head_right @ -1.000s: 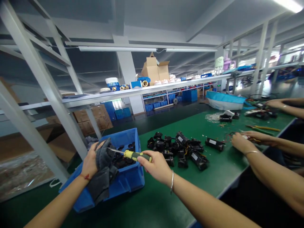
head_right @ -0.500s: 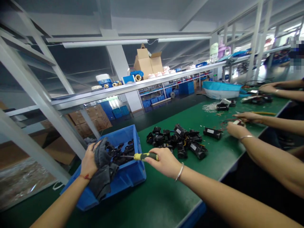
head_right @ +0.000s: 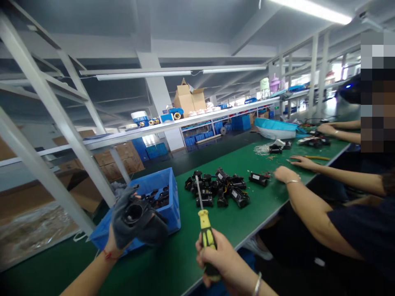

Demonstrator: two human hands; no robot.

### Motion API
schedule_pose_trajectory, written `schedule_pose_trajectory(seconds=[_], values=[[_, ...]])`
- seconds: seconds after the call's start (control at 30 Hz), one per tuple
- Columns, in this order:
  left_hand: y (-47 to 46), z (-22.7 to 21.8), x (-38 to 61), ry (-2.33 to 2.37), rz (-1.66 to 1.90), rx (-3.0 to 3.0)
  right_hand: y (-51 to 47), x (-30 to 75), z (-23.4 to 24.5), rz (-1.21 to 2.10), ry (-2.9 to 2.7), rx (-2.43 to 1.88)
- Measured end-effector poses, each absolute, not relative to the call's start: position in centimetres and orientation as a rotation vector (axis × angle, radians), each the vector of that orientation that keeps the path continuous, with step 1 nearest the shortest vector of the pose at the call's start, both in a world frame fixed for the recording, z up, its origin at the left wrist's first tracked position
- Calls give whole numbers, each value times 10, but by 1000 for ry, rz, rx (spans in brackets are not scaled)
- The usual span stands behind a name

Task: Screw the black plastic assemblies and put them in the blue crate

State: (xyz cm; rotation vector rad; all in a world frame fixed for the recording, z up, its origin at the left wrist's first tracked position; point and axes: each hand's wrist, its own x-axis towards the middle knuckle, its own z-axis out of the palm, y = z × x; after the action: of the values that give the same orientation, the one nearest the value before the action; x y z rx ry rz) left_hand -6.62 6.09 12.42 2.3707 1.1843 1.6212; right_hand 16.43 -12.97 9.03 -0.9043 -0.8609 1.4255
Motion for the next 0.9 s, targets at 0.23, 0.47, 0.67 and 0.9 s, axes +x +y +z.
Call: schedule_pose_trajectory(seconds=[0.23, 0.47, 0.67, 0.9], values=[[-59, 62, 0, 872, 1556, 2254, -166, 192, 123, 880, -1275, -1322], [-124, -35, 48, 798, 1468, 1856, -192, 201, 121, 697, -1560, -1669], [-143, -75, 64, 759, 1505, 1618, -200, 191, 90, 589, -1674, -1890], [-145, -90, 68, 707, 1473, 1128, -194, 188, 66, 493, -1712, -1999]])
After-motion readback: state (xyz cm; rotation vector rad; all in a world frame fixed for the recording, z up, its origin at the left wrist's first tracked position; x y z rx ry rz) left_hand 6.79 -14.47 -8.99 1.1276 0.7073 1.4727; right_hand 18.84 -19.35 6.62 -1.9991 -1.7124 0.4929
